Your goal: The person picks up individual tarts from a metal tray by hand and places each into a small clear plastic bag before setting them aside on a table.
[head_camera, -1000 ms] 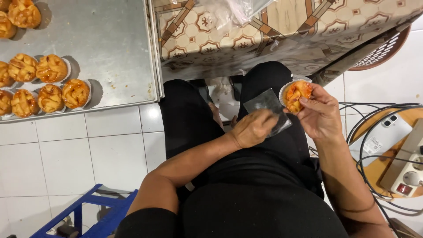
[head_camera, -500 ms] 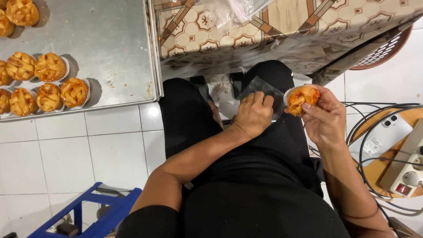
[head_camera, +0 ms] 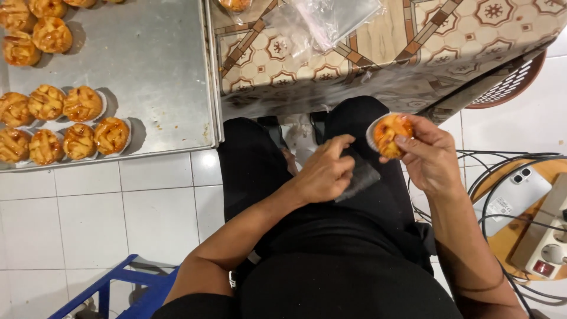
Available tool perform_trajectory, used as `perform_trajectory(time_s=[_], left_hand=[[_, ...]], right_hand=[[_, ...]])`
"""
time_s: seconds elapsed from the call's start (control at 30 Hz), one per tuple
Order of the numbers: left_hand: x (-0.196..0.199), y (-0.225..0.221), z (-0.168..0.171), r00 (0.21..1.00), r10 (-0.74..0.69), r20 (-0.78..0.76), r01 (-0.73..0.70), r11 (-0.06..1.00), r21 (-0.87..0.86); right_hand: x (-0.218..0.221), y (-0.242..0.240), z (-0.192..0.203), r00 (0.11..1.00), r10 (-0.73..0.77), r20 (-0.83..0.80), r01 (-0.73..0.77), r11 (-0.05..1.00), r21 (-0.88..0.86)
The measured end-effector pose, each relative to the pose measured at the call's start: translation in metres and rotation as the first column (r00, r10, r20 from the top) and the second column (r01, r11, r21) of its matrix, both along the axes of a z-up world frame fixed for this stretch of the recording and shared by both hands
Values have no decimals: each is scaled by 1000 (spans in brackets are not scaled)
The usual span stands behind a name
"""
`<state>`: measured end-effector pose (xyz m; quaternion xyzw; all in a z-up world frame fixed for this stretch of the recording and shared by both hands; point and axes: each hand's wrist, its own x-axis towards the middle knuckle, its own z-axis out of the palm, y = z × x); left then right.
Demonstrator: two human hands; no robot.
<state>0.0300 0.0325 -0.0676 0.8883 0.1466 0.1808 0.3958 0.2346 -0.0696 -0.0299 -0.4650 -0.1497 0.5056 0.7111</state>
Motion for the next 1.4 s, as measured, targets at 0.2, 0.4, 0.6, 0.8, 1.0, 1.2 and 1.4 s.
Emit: perform_trajectory(time_s=[0.2, 0.4, 0.6, 0.8, 1.0, 1.2, 1.4], left_hand=[[11, -19, -37, 985, -57, 164, 79, 988, -133], [11, -35, -57, 996, 9, 92, 13, 972, -233], [9, -27, 20, 948, 62, 311, 70, 916, -395], [2, -14, 23, 827, 168, 536, 257, 736, -627], [-15, -5, 81, 833, 218, 509, 305, 587, -750], [-22, 3, 94, 853, 132, 505, 380, 506, -774], [-22, 6, 113, 860, 82, 504, 440, 383, -812]], right_hand=[[-12, 3, -34, 964, 78, 253, -67, 996, -52], [-26, 1, 1, 931, 167, 326, -134, 984, -121], [-22, -2, -6, 963, 95, 254, -66, 991, -119], [-19, -5, 30, 858, 175, 483, -130, 983, -127], [-17, -14, 58, 846, 170, 506, -307, 930, 201], [-14, -17, 72, 754, 124, 645, -378, 885, 272], [2, -12, 72, 248, -167, 954, -398, 881, 257]])
